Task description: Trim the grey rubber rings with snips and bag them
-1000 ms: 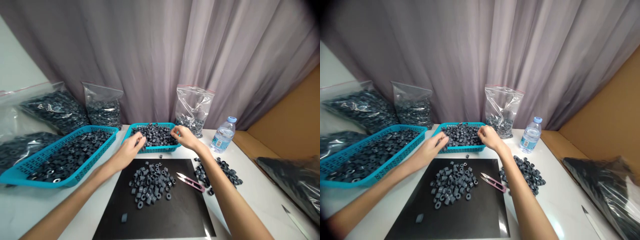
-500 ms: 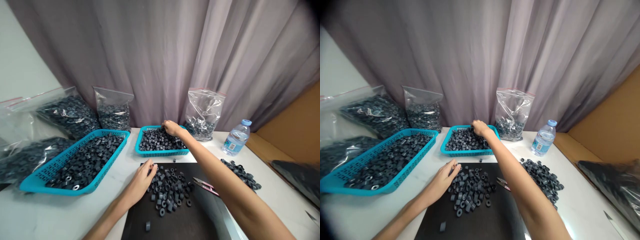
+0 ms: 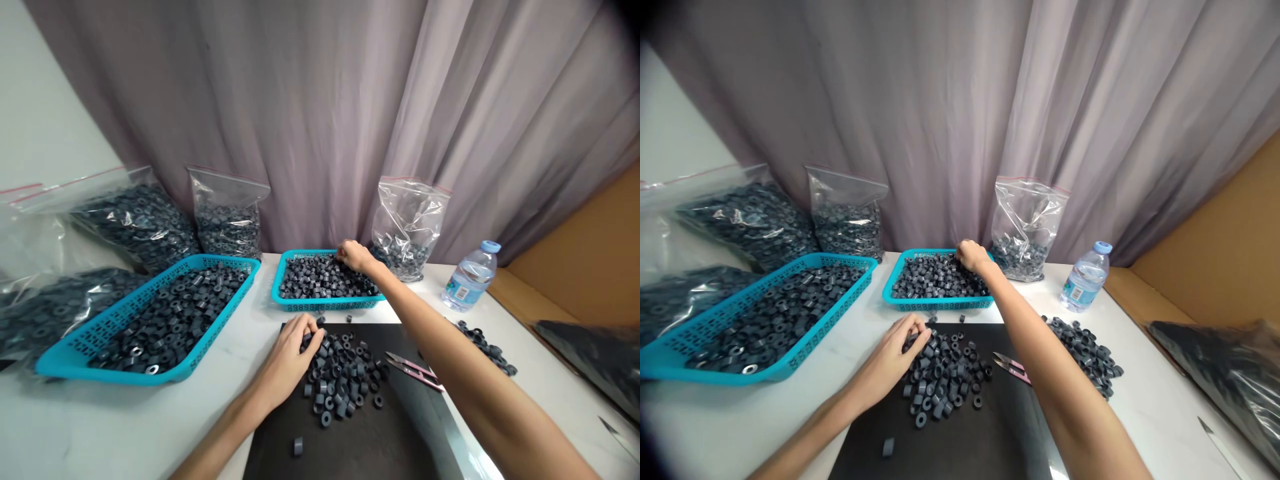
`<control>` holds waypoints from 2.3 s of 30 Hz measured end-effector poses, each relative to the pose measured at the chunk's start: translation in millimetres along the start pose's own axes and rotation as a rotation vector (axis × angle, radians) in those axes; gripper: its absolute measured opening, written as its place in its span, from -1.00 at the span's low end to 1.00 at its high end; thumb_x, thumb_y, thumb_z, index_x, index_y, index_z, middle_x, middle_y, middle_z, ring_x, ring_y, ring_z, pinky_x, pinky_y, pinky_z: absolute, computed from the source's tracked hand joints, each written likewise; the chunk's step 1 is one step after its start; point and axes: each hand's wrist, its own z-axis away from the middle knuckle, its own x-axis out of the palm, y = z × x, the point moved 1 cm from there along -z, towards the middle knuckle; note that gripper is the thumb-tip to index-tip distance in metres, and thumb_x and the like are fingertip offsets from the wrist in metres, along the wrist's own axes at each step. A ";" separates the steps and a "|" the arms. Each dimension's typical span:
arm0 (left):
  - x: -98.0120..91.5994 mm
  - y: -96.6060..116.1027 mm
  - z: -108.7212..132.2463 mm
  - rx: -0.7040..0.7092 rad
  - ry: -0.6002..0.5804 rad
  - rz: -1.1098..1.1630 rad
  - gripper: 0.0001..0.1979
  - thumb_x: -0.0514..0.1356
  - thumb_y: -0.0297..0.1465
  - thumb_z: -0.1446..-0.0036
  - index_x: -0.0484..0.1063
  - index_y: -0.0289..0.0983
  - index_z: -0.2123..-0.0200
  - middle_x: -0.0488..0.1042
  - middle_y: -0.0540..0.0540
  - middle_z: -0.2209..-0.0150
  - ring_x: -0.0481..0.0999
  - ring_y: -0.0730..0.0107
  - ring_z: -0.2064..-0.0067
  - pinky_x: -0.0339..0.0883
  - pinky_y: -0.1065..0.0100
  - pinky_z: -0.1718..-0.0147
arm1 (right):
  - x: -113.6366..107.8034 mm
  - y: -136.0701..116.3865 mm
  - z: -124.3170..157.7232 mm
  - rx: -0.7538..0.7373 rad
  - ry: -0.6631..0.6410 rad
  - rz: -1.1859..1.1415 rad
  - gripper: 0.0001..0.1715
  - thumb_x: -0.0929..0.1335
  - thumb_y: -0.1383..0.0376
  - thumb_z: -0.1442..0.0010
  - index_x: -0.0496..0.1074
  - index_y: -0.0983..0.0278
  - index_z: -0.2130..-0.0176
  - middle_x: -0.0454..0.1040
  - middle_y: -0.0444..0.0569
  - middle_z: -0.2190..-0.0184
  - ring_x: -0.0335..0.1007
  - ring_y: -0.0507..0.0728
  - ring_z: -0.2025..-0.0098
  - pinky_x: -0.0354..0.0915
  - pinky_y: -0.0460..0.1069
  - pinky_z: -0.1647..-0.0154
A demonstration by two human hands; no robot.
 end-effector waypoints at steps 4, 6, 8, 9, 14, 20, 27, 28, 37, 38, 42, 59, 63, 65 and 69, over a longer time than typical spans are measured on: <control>-1.2 -2.7 0.9 0.007 0.017 -0.029 -0.86 0.07 -0.22 -0.28 0.34 -0.09 0.29 0.42 -0.07 0.19 0.41 0.10 0.04 0.28 0.13 0.00 | -4.7 6.2 5.2 0.021 0.093 -0.059 -0.65 0.36 0.18 -0.38 0.41 0.30 -0.08 0.45 0.06 -0.05 0.47 0.19 0.00 0.45 0.17 0.00; -0.6 -4.9 1.1 0.001 0.039 -0.035 -0.87 0.08 -0.22 -0.28 0.35 -0.09 0.28 0.41 -0.08 0.18 0.40 0.07 0.02 0.27 0.10 -0.02 | -9.1 10.0 11.1 0.014 0.123 -0.098 -0.64 0.37 0.18 -0.38 0.41 0.32 -0.08 0.47 0.05 -0.02 0.48 0.18 0.03 0.46 0.16 0.03; 0.0 -6.9 1.1 -0.006 0.062 -0.035 -0.88 0.08 -0.22 -0.27 0.35 -0.10 0.26 0.42 -0.08 0.16 0.39 0.07 0.01 0.24 0.07 -0.05 | -13.9 13.0 18.8 -0.002 0.144 -0.139 -0.66 0.37 0.19 -0.37 0.42 0.33 -0.06 0.48 0.04 0.01 0.50 0.16 0.07 0.47 0.14 0.06; 0.3 -7.6 0.9 -0.010 0.074 -0.034 -0.88 0.09 -0.23 -0.27 0.35 -0.10 0.24 0.42 -0.08 0.14 0.39 0.07 -0.01 0.22 0.06 -0.07 | -16.5 13.9 23.1 -0.012 0.154 -0.161 -0.67 0.37 0.19 -0.37 0.42 0.33 -0.05 0.49 0.03 0.03 0.50 0.15 0.09 0.47 0.12 0.08; 1.5 -11.3 -1.3 -0.052 0.132 -0.021 -0.81 0.12 -0.21 -0.26 0.37 -0.11 0.09 0.46 -0.09 0.04 0.40 0.06 -0.08 0.16 0.02 -0.15 | -34.1 7.3 53.6 -0.075 0.233 -0.289 -0.77 0.38 0.22 -0.36 0.44 0.35 0.09 0.50 -0.04 0.19 0.48 0.09 0.23 0.45 0.06 0.16; 5.4 -12.3 -4.0 -0.056 0.141 0.066 -0.80 0.09 -0.23 -0.29 0.41 -0.16 0.10 0.50 -0.09 0.03 0.47 0.16 -0.08 0.25 0.14 -0.15 | -53.0 -25.0 139.5 -0.224 0.185 -0.446 -0.94 0.28 0.40 -0.29 0.36 0.28 0.22 0.48 -0.09 0.32 0.43 0.06 0.28 0.36 -0.04 0.17; 5.7 -2.6 -7.1 -0.048 0.121 0.144 -0.75 0.06 -0.20 -0.31 0.45 -0.19 0.13 0.59 -0.05 0.24 0.59 0.24 0.13 0.40 0.26 0.04 | -28.9 -31.9 200.0 -0.311 -0.196 -0.428 -0.91 0.38 0.34 -0.28 0.44 0.27 0.31 0.51 -0.15 0.44 0.42 0.02 0.43 0.27 -0.13 0.43; 4.5 -2.3 -8.0 -0.046 0.127 0.139 -0.75 0.07 -0.20 -0.31 0.46 -0.20 0.16 0.59 -0.06 0.24 0.58 0.23 0.14 0.40 0.25 0.05 | -27.4 -31.1 199.3 -0.297 -0.193 -0.406 -0.89 0.37 0.32 -0.31 0.44 0.27 0.30 0.51 -0.14 0.43 0.41 0.03 0.41 0.26 -0.12 0.41; -4.8 -12.6 -9.3 -0.050 0.164 0.075 -0.78 0.16 -0.23 -0.18 0.54 -0.21 0.35 0.57 -0.13 0.25 0.53 0.05 0.10 0.29 0.09 -0.01 | -13.7 -44.0 185.7 -0.174 -0.085 -0.160 -0.77 0.23 0.34 -0.44 0.45 0.28 0.19 0.52 0.07 0.23 0.47 0.18 0.23 0.21 -0.01 0.23; -5.0 -14.6 -9.0 -0.059 0.172 0.082 -0.79 0.17 -0.24 -0.17 0.54 -0.21 0.32 0.58 -0.13 0.25 0.53 0.05 0.11 0.30 0.09 0.00 | -10.5 -44.5 185.7 -0.164 -0.079 -0.144 -0.76 0.22 0.35 -0.44 0.46 0.29 0.15 0.52 0.10 0.20 0.47 0.20 0.21 0.22 0.00 0.22; -3.9 -20.0 -9.7 -0.096 0.187 0.157 -0.81 0.18 -0.26 -0.13 0.52 -0.22 0.29 0.59 -0.12 0.27 0.56 0.10 0.16 0.34 0.12 0.04 | -1.2 -46.8 184.1 -0.194 -0.086 -0.123 -0.67 0.19 0.37 -0.46 0.43 0.27 -0.09 0.50 0.13 0.03 0.46 0.21 0.02 0.26 0.01 0.06; -8.4 -7.8 -13.6 -0.073 0.176 0.350 -0.79 0.11 -0.23 -0.23 0.44 -0.21 0.23 0.59 -0.08 0.28 0.60 0.20 0.11 0.38 0.20 -0.02 | 18.1 -61.8 165.3 -0.312 -0.152 -0.261 -0.67 0.28 0.58 -0.25 0.53 0.31 0.13 0.50 0.06 0.17 0.39 0.17 0.05 0.25 -0.01 0.03; -26.5 -5.7 -19.5 -0.059 0.089 0.304 -0.75 0.11 -0.18 -0.22 0.46 -0.22 0.23 0.59 -0.11 0.22 0.60 0.18 0.10 0.42 0.19 0.00 | -3.7 -53.7 171.3 -0.303 -0.235 -0.318 -0.78 0.36 0.56 -0.20 0.54 0.31 0.23 0.54 -0.01 0.27 0.43 0.11 0.22 0.27 -0.06 0.18; -41.1 -6.3 -21.3 -0.046 -0.008 0.238 -0.74 0.18 -0.15 -0.17 0.51 -0.20 0.28 0.61 -0.10 0.21 0.58 0.15 0.10 0.41 0.18 -0.01 | -15.9 -48.3 175.7 -0.301 -0.281 -0.344 -0.81 0.37 0.52 -0.21 0.55 0.30 0.22 0.55 -0.03 0.29 0.44 0.11 0.24 0.27 -0.06 0.22; -66.9 -13.7 -19.5 -0.075 -0.156 0.098 -0.72 0.25 -0.09 -0.09 0.56 -0.16 0.31 0.61 -0.07 0.20 0.56 0.15 0.16 0.42 0.22 0.10 | -31.0 -42.1 181.7 -0.345 -0.399 -0.404 -0.82 0.37 0.44 -0.26 0.59 0.25 0.23 0.60 -0.08 0.31 0.47 0.10 0.28 0.32 -0.07 0.24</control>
